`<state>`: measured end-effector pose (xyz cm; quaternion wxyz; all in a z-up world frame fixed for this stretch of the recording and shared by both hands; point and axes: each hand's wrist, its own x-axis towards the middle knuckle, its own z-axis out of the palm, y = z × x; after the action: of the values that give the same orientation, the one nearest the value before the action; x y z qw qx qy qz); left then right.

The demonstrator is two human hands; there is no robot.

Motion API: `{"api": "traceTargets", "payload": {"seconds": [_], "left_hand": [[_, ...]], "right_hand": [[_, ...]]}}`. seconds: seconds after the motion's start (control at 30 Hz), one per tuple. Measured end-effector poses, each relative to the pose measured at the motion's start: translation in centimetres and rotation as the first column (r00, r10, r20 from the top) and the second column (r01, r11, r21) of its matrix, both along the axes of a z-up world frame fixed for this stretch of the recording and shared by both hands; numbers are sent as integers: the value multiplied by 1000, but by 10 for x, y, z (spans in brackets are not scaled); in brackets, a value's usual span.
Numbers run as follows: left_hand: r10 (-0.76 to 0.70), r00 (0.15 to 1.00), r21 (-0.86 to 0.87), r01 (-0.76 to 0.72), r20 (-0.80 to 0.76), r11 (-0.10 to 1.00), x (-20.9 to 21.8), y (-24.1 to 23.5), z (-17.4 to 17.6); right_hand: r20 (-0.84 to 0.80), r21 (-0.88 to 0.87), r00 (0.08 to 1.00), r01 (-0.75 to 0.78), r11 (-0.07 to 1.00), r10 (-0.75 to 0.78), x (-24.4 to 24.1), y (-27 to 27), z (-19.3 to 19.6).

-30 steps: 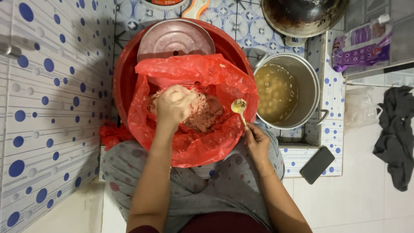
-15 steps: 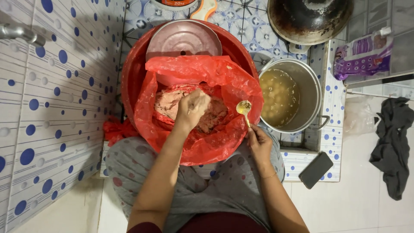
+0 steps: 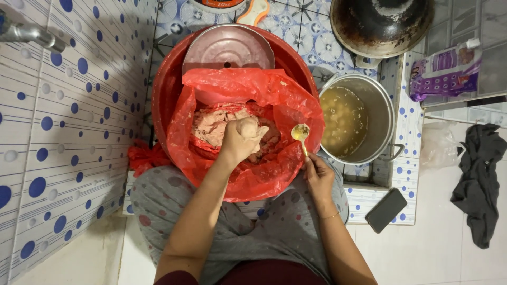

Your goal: The person scoops a pinkish meat mixture from a red plastic bag using a spoon and drops it into a pot of boiling liquid. The person repeats this process multiple times throughout the clip.

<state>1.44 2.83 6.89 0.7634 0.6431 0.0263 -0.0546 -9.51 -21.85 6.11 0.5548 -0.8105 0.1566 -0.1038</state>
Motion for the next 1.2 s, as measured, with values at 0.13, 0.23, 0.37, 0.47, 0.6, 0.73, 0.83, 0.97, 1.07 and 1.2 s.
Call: {"api": "traceTargets", "payload": {"seconds": [0.13, 0.23, 0.37, 0.47, 0.6, 0.73, 0.83, 0.97, 1.07, 1.2], "left_hand": [[-36, 998, -58, 38, 45, 998, 3, -10, -36], [-42, 990, -119, 58, 133, 991, 1, -12, -16], [-104, 989, -188, 122, 102, 974, -1, -10, 7], [-106, 990, -203, 123, 95, 971, -5, -2, 47], [-50, 998, -166, 56, 41, 985, -3, -8, 35], [-38, 998, -78, 35, -45, 996, -3, -7, 23], [-31, 992, -89, 20, -118, 996, -4, -8, 18], [-53, 991, -22, 56, 119, 998, -2, -6, 19], [-15, 972, -65, 31, 234, 997, 0, -16, -17], [-69, 989, -121, 85, 131, 989, -2, -8, 29]], "right_hand": [[6, -8, 1000, -3, 1000, 3, -1, -2, -3], [4, -4, 1000, -3, 1000, 3, -2, -3, -5], [7, -13, 1000, -16, 1000, 17, -1, -5, -9], [10, -42, 1000, -25, 999, 25, -1, -5, -9], [9, -53, 1000, -23, 998, 23, -1, -4, -8], [-1, -47, 1000, -21, 999, 21, 1, -2, -2], [-5, -18, 1000, -16, 1000, 15, 0, -1, -3], [-1, -9, 1000, -7, 1000, 7, 1, 3, 3], [4, -23, 1000, -21, 1000, 21, 0, -2, -3], [8, -7, 1000, -15, 1000, 15, -1, -4, -9]]}}
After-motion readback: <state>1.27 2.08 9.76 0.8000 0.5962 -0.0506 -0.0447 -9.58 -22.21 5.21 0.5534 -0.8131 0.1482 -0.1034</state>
